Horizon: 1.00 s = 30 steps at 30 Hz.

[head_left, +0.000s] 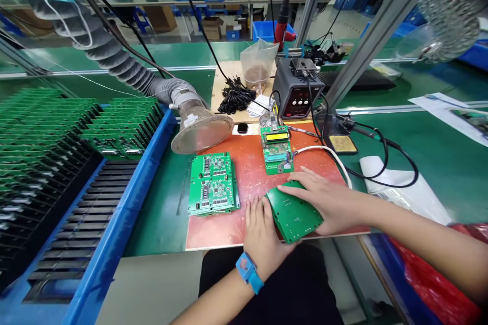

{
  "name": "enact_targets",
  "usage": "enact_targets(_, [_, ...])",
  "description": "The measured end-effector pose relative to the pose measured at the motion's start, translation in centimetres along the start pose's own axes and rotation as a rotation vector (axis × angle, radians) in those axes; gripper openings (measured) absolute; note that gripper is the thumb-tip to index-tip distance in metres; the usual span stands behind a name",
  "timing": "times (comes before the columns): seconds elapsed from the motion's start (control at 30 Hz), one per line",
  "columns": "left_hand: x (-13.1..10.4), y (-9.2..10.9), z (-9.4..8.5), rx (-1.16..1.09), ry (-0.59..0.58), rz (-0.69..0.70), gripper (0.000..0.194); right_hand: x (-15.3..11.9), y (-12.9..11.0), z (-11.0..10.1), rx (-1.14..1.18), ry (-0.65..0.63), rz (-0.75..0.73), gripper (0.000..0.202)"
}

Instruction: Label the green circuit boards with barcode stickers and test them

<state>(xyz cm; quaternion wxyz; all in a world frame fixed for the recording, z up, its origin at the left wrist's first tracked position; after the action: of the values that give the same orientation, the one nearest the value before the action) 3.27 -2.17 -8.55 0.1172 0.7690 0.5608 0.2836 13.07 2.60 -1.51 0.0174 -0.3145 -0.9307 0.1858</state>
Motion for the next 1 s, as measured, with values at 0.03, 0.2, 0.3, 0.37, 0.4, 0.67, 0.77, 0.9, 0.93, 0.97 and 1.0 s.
enact_targets(0.03, [0.1,0.0,0.1,0.005,0.001,-0.008,0.123,-0.1,-0.1,-0.3,0.022,0.018,-0.006,0.092])
enact_targets(0.2, [0.1,-1.0,-0.6,-0.028,-0.089,-0.03,0.12,-1.9,2.4,-2.5,0.188,0.125,0.113,0.1])
enact_targets(0.3, [-0.9,-2.2,-1.8,-0.053,-0.204,0.022,0.124,-3.3,5.6,-3.0,0.245,0.131,0.24,0.103])
enact_targets(0.37, [-1.9,-3.2,-2.7,-0.052,-0.266,0.057,0.124,-3.7,7.4,-2.1,0.266,0.089,0.284,0.1])
enact_targets(0.4, [-2.4,-3.6,-3.1,-0.045,-0.293,0.077,0.123,-3.7,8.0,-1.4,0.274,0.061,0.288,0.099])
enact_targets(0.67, [-3.6,-4.7,-3.9,-0.023,-0.375,0.11,0.114,-2.3,9.2,2.7,0.093,0.012,0.236,0.093])
enact_targets(0.77, [-3.6,-4.9,-3.8,-0.035,-0.374,0.099,0.114,-2.1,9.4,2.5,0.054,0.012,0.213,0.093])
enact_targets(0.9, [-3.7,-5.3,-3.6,-0.045,-0.377,0.1,0.114,-2.4,10.6,2.3,0.004,-0.012,0.226,0.09])
enact_targets(0.93, [-3.7,-5.3,-3.5,-0.053,-0.377,0.104,0.114,-2.6,10.9,2.2,-0.016,-0.022,0.236,0.091])
enact_targets(0.97, [-3.7,-5.4,-3.5,-0.062,-0.378,0.107,0.114,-2.8,11.1,2.1,-0.039,-0.029,0.25,0.094])
enact_targets(1.0, [-3.8,-5.4,-3.5,-0.072,-0.377,0.111,0.115,-3.1,10.9,1.8,-0.063,-0.017,0.267,0.095])
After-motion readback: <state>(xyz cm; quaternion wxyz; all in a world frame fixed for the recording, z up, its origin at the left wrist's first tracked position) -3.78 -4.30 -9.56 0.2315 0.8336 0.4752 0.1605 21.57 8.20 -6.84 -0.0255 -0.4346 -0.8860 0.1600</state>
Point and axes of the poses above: each hand's wrist, its own x-axis towards the middle knuckle, its own z-axis out of the palm, y = z × x, the point moved 9 cm from there along x, towards the middle knuckle, and after that the axes turned 1 degree about y, right-handed, at the moved point
